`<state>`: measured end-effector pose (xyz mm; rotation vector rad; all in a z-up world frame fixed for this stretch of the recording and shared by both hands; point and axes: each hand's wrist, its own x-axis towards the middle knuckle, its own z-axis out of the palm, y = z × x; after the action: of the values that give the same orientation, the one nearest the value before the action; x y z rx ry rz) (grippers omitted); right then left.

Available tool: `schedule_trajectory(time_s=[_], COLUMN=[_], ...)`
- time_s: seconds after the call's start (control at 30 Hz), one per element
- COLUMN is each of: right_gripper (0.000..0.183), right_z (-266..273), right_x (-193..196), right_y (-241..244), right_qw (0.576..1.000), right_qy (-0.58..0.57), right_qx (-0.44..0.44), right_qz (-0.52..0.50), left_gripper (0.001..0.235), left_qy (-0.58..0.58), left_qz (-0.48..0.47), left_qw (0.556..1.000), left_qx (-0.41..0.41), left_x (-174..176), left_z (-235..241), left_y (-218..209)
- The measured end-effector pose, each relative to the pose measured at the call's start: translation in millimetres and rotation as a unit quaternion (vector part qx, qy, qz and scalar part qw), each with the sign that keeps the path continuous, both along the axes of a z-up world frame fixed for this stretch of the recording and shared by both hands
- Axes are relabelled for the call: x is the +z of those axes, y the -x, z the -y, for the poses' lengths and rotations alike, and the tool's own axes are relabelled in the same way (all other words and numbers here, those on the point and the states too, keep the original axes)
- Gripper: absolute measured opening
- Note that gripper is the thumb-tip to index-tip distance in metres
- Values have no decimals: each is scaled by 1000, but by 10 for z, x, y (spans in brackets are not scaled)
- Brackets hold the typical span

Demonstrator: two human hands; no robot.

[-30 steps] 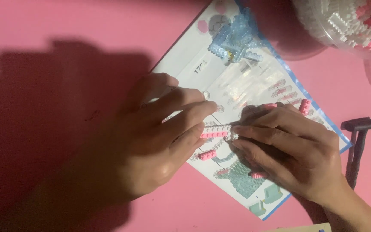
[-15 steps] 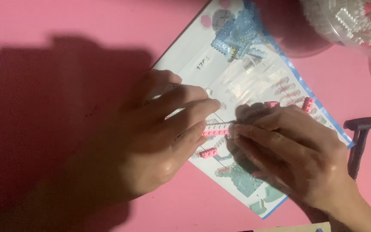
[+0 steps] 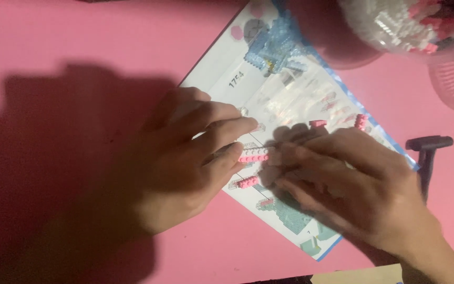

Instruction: Assembling a small figure using micro building blocks, following an instruction manual and using a small hammer to secure pieces.

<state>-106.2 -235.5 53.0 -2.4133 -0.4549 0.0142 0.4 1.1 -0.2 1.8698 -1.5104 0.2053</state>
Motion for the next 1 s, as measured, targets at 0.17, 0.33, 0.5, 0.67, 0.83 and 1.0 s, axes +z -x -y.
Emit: schedule_trajectory(time_s=[0.17,0.33,0.5,0.67,0.83,1.0], right_gripper=[38,40,31,24,25,42], right_z=[444,821,995,1063,612,145], right_x=[12,-718,-762,-547,-601,-603], right_y=[938,1920,2338,2431,2321,1476], right_qw=[946,824,754,748,815,953], right_qy=[104,196,267,308,189,124], right_qx=[-304,-531,-584,-568,-543,-274], right_qz=[-29,17,-137,-149,71,43], left_gripper=[18,10,11,11,3,8], left_qy=[3,-8,-68,-33,-20,-24], left_qz=[22,15,20,77,77,66], left_qw=[1000,1000,997,996,997,997], left_qx=[-4,0,26,24,2,-10], left_x=[-101,-105,-14,86,-61,-60], left_z=[-15,-16,7,-28,-55,-47], left_y=[-12,-2,-30,-48,-73,-85])
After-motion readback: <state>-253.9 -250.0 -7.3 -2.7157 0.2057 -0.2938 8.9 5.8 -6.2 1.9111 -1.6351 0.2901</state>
